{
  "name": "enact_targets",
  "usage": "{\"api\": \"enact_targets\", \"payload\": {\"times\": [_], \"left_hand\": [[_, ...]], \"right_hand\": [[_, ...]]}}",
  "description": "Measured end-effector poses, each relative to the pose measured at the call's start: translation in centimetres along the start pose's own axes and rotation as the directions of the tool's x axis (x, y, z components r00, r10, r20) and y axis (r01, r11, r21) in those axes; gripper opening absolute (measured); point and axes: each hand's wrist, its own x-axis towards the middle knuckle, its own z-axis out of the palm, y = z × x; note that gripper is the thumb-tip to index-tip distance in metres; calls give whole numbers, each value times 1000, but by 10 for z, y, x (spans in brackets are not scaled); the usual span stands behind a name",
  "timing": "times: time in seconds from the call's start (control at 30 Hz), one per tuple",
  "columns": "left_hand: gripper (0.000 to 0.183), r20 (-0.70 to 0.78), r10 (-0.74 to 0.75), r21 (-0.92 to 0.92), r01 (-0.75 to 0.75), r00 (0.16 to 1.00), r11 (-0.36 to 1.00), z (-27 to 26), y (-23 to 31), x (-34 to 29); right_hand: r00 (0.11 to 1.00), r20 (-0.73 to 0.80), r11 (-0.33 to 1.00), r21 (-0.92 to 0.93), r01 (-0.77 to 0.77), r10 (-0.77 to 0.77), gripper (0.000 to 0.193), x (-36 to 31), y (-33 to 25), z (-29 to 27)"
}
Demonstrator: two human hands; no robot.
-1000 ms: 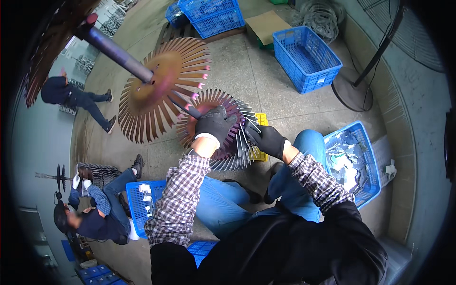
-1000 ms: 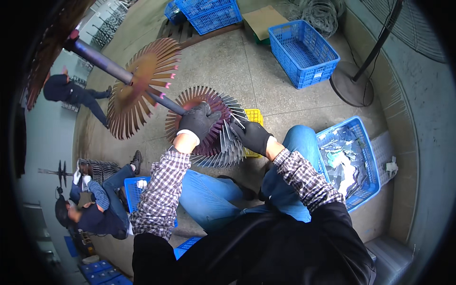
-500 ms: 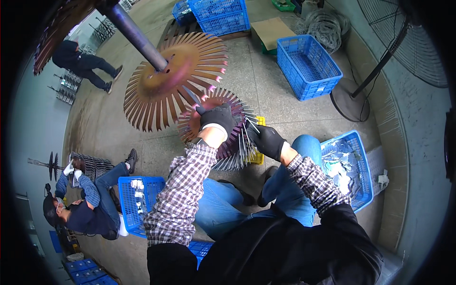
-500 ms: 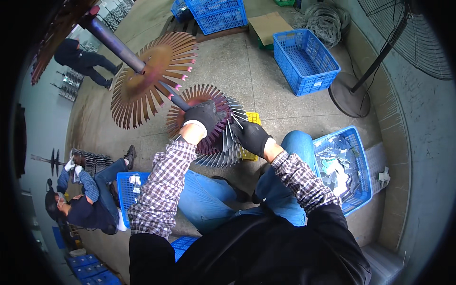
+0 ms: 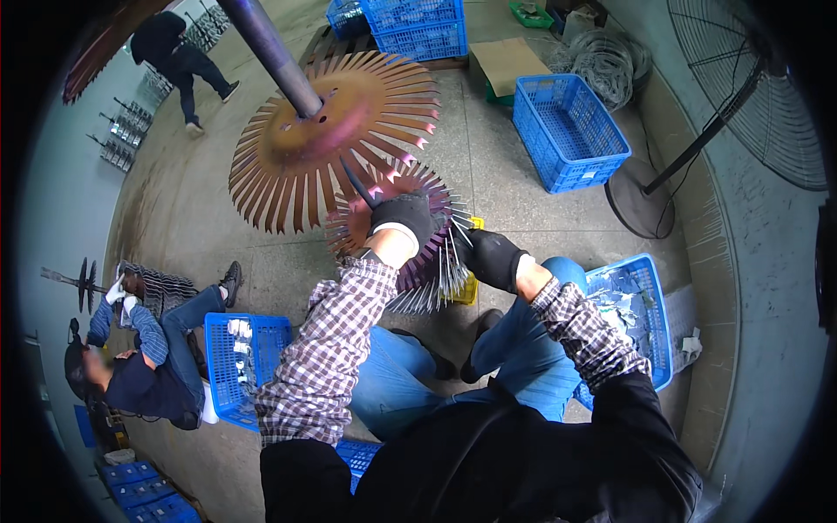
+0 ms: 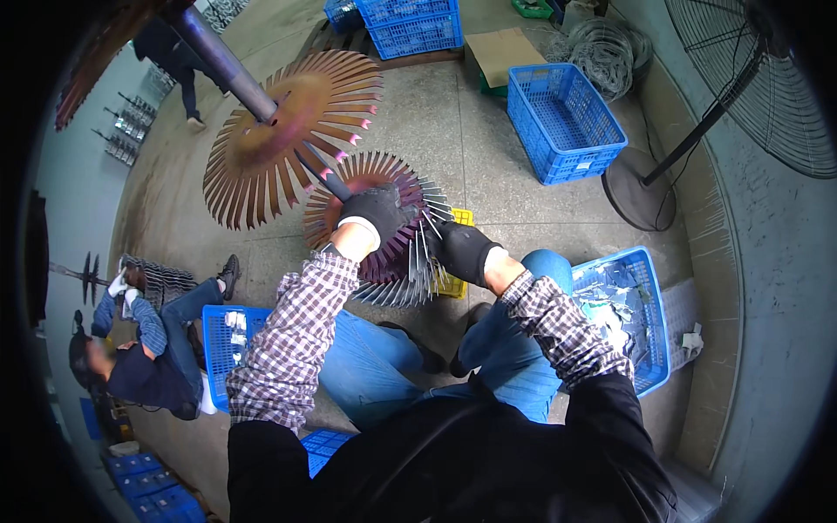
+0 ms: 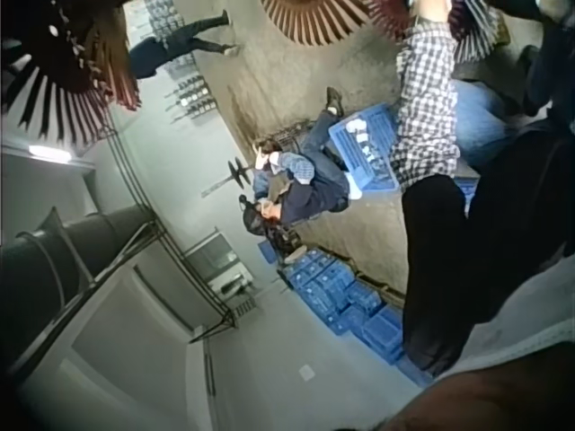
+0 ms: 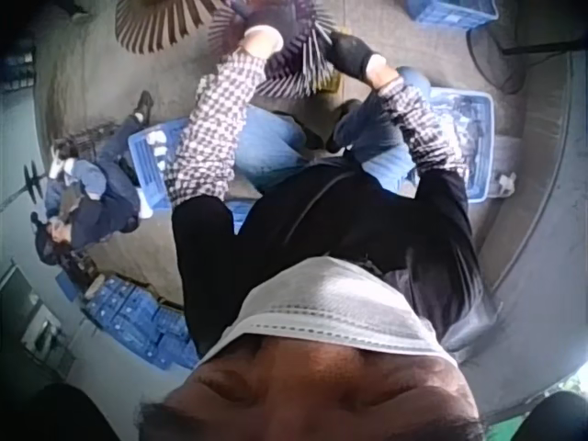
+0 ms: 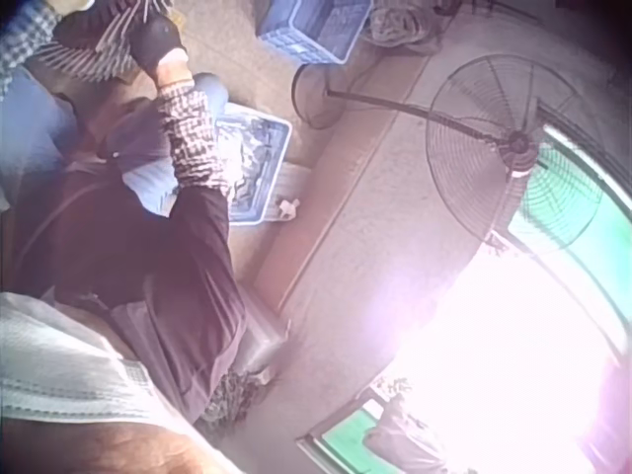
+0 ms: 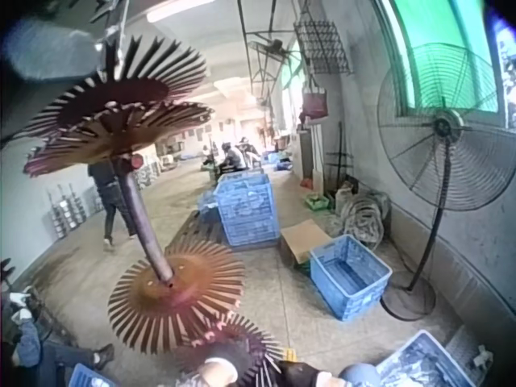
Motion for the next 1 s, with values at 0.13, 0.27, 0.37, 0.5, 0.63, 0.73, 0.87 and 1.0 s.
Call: {"api": "enact_targets", "payload": {"times": [0.13,0.27,0.37,0.5,0.63,0.73,0.87,1.0], "left_hand": [[48,-4,3,-131,-4,1000,991,-4,-2,-6],[47,-18,19,-245,-23,1000,969,1,-12,-8],[47,-84,69,-234,-87,994,968,19,-24,-6],[46,-55,43,-322,-59,998,945,-8,-2,-12],[43,-113,54,-358,-92,992,929,-8,-6,-18],[41,-179,110,-354,-168,978,920,-3,-13,-19],[32,-204,113,-380,-185,972,906,4,-18,-21],[18,-408,257,-378,-419,876,826,19,-26,-7]], "right_hand": [[998,37,998,-33,55,-53,19,0,-2,-9],[996,8,996,-23,87,-86,18,-2,-17,-21],[996,-72,999,24,49,-47,17,-4,-36,-24],[995,-66,996,-50,69,-72,21,-6,-22,-20],[993,-16,993,-37,116,-117,29,1,-11,-9],[991,4,991,-1,130,-130,35,0,-10,-11],[991,111,994,86,64,-74,48,-17,-21,-39],[923,-314,932,347,-108,224,53,-84,48,-76]]}}
